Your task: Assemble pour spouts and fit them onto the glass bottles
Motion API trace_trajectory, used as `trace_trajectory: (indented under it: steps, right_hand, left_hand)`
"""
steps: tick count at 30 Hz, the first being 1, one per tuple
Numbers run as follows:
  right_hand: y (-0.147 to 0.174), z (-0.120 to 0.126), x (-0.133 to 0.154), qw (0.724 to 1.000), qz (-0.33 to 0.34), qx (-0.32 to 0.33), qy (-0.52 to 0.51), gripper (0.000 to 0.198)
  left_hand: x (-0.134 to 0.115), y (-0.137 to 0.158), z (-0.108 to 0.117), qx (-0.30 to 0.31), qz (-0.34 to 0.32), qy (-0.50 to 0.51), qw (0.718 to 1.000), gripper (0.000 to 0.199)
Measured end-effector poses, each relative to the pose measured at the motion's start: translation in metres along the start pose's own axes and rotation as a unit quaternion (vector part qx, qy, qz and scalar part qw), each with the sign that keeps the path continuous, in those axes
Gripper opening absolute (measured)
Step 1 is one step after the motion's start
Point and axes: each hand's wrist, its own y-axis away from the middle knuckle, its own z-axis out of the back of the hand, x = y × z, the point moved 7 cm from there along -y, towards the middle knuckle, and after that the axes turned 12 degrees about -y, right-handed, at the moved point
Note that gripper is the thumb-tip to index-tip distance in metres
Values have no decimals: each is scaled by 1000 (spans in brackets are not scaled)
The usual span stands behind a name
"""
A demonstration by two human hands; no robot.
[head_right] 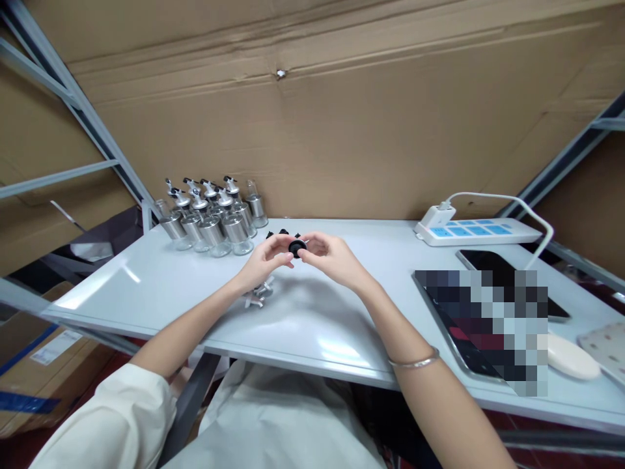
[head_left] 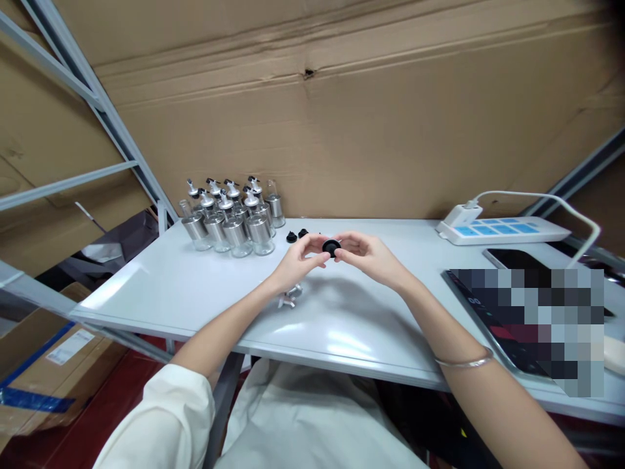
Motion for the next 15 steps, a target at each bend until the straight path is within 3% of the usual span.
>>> trace_trajectory:
  steps: [9, 15]
  right_hand:
    - [1, -4, 3, 1000, 0, 16, -26, 40]
    - [2, -3, 6, 1000, 0, 1, 3, 40]
  left_hand:
    - [0, -1, 2, -5, 20, 62, 998, 45]
    - [3, -3, 0, 24, 23, 72, 997, 48]
